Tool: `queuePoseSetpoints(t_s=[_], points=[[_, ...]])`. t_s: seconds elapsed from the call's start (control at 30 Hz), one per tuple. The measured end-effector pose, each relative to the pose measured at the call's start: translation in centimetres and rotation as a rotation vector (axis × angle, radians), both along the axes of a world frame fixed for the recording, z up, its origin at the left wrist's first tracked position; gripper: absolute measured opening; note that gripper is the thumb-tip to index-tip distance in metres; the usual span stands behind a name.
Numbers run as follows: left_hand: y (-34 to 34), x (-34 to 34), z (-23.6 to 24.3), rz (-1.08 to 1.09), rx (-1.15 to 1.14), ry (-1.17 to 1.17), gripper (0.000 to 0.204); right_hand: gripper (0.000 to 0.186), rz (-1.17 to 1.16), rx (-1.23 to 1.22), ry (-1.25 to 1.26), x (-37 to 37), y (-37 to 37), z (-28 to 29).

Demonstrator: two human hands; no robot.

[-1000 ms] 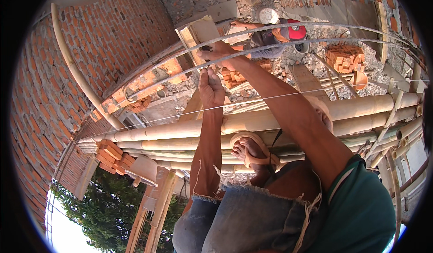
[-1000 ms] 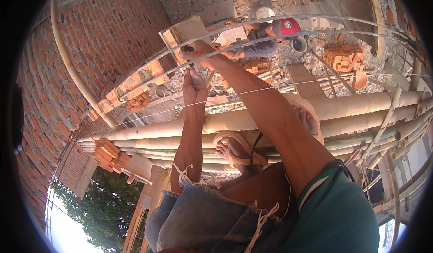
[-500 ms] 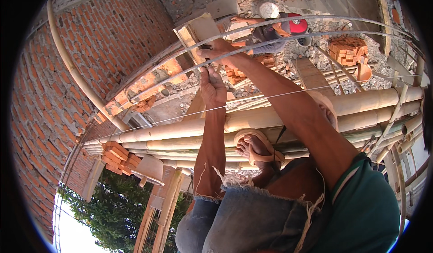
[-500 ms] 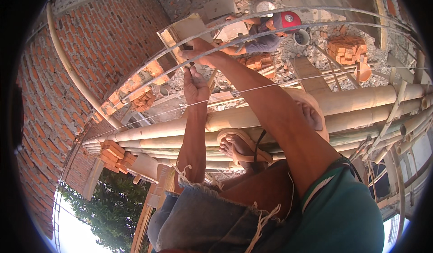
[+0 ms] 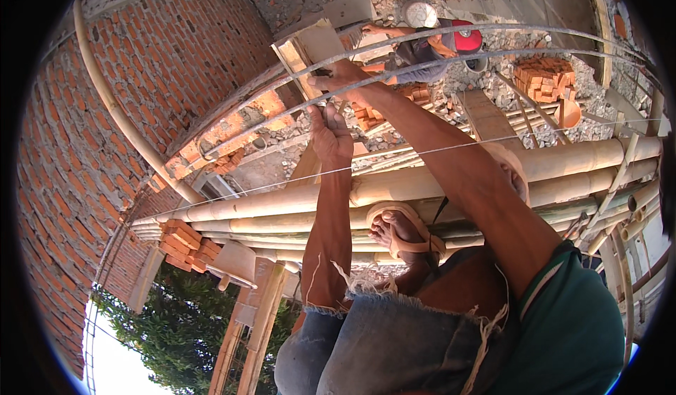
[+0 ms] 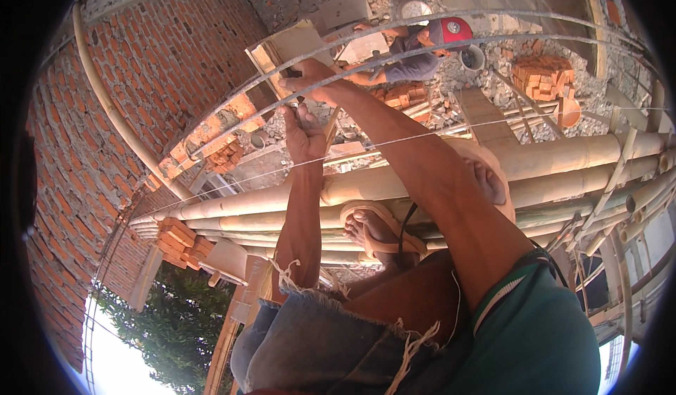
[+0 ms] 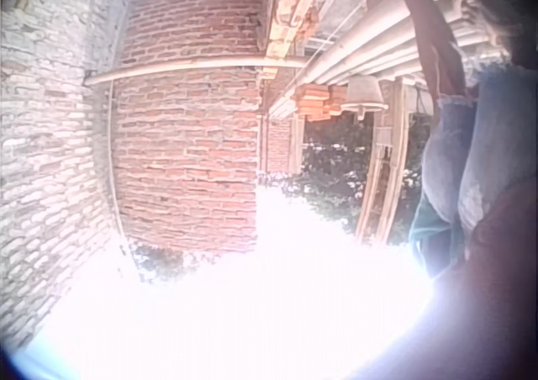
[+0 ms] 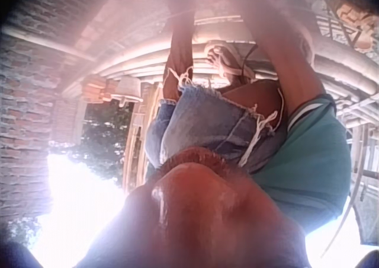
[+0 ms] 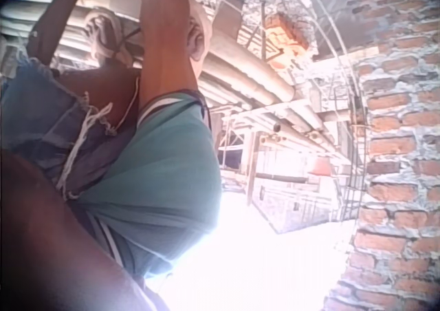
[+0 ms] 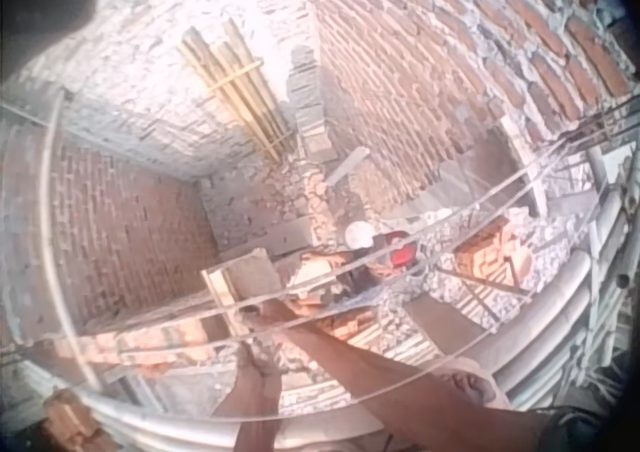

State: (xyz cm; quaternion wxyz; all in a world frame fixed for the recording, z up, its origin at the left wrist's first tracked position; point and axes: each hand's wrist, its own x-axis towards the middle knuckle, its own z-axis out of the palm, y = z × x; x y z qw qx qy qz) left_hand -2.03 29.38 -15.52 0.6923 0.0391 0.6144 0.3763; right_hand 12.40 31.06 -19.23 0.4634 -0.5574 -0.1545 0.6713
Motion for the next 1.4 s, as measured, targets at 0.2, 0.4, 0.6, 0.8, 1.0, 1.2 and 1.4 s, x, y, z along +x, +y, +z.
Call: queuePoseSetpoints(t_s=[0.2,0.4,0.6,0.8,1.0,1.2,1.4], points=[[0.1,0.1,0.0,0.008,-0.001,0.051,0.025,0.060,-0.023,0.023,0.073,-0.1,-0.2,0.0],[0.2,0.3,0.1,-0.001,0.000,0.088,0.028,0.060,-0.064,0.050,0.029,-0.7,-0.1,-0.6],[0.3,0.1,0.3,-0.046,-0.012,0.066,0.030,0.059,-0.058,0.064,0.041,-0.6,-0.1,-0.8],[0.5,0.3,0.7,-0.062,-0.021,0.153,0.032,0.051,-0.080,0.059,0.072,-0.7,-0.2,-0.6],[0.7,0.5,0.7,-0.057,-0.018,0.196,0.029,0.049,-0.076,0.094,0.079,-0.7,-0.1,-0.7],[0.6,0.9,1.2,-0.056,-0.020,0.207,0.028,0.048,-0.067,0.067,0.097,-0.5,-0.2,-0.4],[0.1,0.7,1.3,-0.037,0.019,0.083,0.016,0.045,-0.024,0.076,0.106,0.2,-0.4,0.3]])
